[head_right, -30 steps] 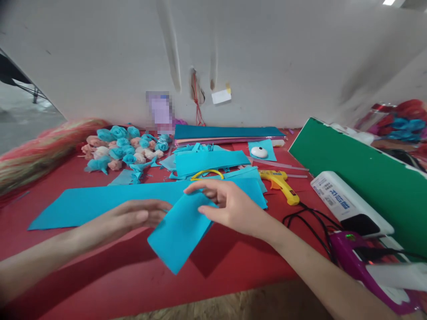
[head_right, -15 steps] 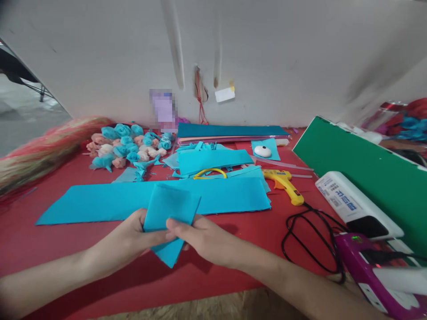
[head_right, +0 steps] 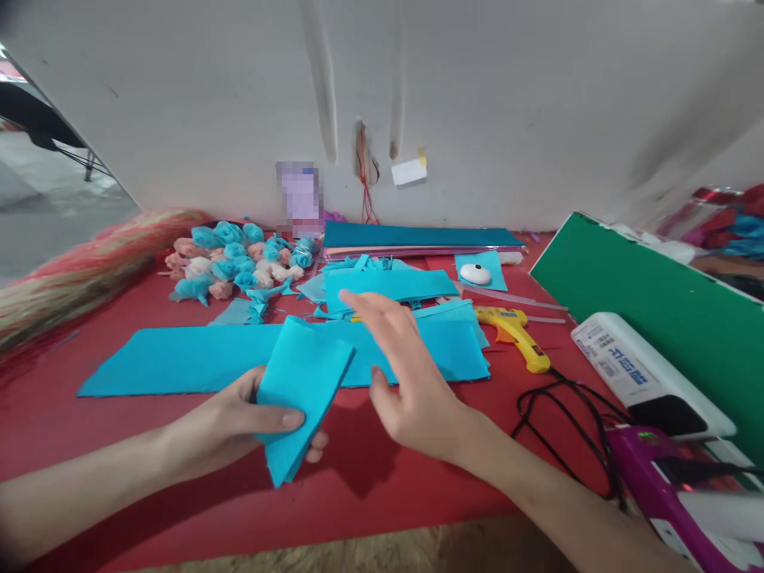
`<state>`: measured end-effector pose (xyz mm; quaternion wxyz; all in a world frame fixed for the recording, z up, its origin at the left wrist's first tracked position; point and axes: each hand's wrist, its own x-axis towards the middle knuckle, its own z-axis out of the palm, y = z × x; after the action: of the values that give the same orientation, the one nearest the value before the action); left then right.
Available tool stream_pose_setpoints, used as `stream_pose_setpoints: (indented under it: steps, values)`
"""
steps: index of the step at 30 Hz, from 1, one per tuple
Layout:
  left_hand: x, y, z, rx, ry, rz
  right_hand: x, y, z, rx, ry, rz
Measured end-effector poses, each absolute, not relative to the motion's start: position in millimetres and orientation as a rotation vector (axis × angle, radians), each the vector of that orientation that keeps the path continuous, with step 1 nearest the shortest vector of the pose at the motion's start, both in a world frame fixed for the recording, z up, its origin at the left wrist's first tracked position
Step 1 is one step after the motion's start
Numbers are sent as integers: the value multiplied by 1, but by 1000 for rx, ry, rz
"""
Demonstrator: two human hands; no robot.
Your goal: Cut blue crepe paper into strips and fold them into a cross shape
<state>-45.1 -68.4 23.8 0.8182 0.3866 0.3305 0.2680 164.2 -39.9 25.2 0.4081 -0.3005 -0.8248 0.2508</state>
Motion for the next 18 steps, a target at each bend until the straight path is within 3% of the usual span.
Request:
stream_pose_setpoints:
  steps: [3,5,10,13,18]
  values:
    - [-47,-66,22,802,634,455,166,-46,31,-567,-2403,-24]
    - [-49,-62,21,852,650,403,167,-47,38,-468,-2521,-128]
    - [-58,-47,28,1162,922,496,165,-46,45,-690,-2629,277]
    - [-56,-47,38,1445,970,383,160,-47,40,-897,-2592,582]
    - [-42,-56,37,1901,1144,249,153,-44,33,-1024,-2464,743]
